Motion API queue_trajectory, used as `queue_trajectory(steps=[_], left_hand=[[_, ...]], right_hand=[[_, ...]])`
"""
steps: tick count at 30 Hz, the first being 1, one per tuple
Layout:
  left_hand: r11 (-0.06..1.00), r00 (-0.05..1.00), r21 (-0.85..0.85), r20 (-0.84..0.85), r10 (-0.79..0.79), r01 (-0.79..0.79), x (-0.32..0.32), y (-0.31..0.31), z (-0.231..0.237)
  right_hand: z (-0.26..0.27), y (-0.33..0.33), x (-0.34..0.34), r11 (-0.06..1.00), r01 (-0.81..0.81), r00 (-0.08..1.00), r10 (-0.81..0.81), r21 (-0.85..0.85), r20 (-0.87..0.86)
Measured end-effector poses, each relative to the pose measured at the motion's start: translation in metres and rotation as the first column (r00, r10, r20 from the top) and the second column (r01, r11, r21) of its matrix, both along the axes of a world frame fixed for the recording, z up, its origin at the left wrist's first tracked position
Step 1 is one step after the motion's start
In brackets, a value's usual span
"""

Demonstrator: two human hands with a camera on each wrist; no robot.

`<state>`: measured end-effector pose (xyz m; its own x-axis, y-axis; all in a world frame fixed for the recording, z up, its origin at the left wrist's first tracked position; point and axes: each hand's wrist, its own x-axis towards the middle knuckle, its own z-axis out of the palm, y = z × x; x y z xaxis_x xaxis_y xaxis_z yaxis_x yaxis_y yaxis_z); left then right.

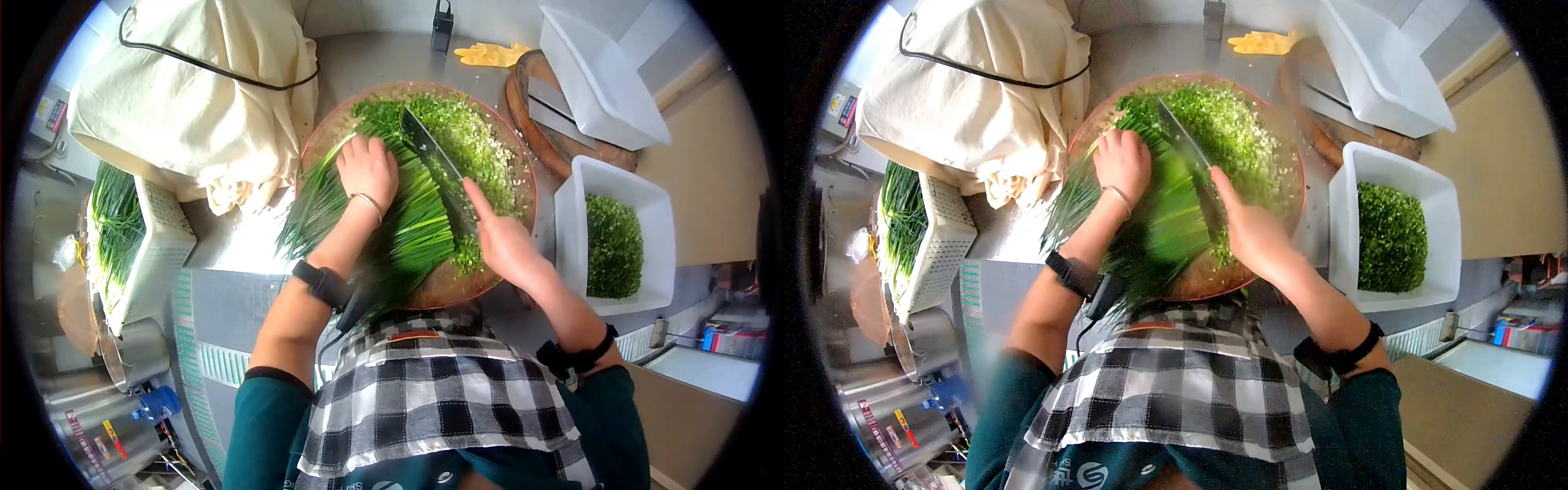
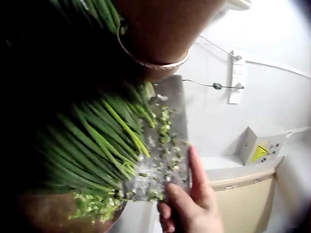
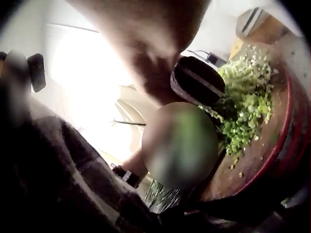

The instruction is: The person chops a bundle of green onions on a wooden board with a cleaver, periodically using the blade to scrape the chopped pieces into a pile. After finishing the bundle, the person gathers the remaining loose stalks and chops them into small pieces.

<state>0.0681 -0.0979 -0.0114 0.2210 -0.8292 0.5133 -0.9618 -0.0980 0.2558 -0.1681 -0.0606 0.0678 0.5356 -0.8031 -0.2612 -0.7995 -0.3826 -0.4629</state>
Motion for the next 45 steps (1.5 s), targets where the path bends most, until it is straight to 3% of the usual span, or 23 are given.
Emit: queue_trajectory(steps=[8, 11, 13, 17, 20, 21, 22, 28, 35, 38, 43, 44, 45], left_hand=[[1.0, 1.0, 0.024, -0.029, 0.005, -0.004, 0.0, -0.005, -0.021], [1.0, 0.999, 0.021, -0.038, -0.013, 0.014, 0.001, -0.004, -0.022], [1.0, 0.999, 0.013, -0.032, -0.019, 0.019, 0.001, -0.005, -0.024], [0.999, 0.999, 0.051, -0.044, -0.011, 0.013, 0.002, -0.008, -0.025], [0.999, 0.997, 0.04, -0.072, -0.017, 0.02, 0.004, -0.005, -0.026], [0.999, 0.996, 0.03, -0.088, -0.03, 0.033, 0.004, -0.002, -0.026], [0.999, 0.996, 0.033, -0.087, -0.03, 0.032, 0.003, 0.001, -0.028], [0.999, 0.995, 0.005, -0.094, -0.039, 0.039, 0.004, -0.003, -0.027], [0.999, 0.995, 0.016, -0.087, -0.045, 0.047, 0.001, -0.004, -0.028], [0.998, 0.994, 0.035, -0.096, -0.046, 0.049, 0.0, -0.002, -0.025], [0.997, 0.99, -0.008, -0.119, -0.072, 0.072, 0.0, 0.002, -0.013], [0.995, 0.998, -0.077, -0.008, -0.069, 0.068, 0.0, 0.003, -0.006], [0.987, 0.993, -0.143, 0.104, -0.059, 0.074, -0.001, 0.002, 0.005]], right_hand=[[0.02, -0.005, -0.003, 0.999, -0.029, 0.989, 0.035, -0.044, 0.146], [0.027, -0.015, -0.002, 0.999, -0.039, 0.995, 0.039, 0.001, 0.095], [0.034, -0.026, -0.001, 0.99, -0.064, 0.992, 0.049, 0.13, 0.12], [-0.012, -0.057, 0.031, 0.971, -0.064, 0.997, 0.052, 0.23, 0.057], [-0.041, -0.058, 0.061, 0.994, -0.11, 0.992, 0.109, 0.008, 0.061], [-0.028, -0.061, 0.063, 0.988, -0.057, 0.998, 0.056, 0.145, 0.011], [-0.022, -0.06, 0.058, 0.987, -0.057, 0.998, 0.056, 0.147, 0.013], [0.025, -0.041, 0.017, 0.993, -0.115, 0.972, 0.117, -0.021, 0.204], [0.014, -0.028, 0.013, 0.989, -0.14, 0.983, 0.134, 0.046, 0.128], [-0.022, -0.052, 0.048, 0.987, -0.118, 0.992, 0.114, 0.106, 0.045], [-0.035, -0.059, 0.061, 0.992, -0.084, 0.994, 0.077, 0.091, 0.079], [-0.028, -0.064, 0.058, 0.983, -0.048, 0.999, 0.043, 0.18, 0.033], [-0.028, -0.067, 0.052, 0.986, -0.068, 0.995, 0.056, 0.154, 0.079]])
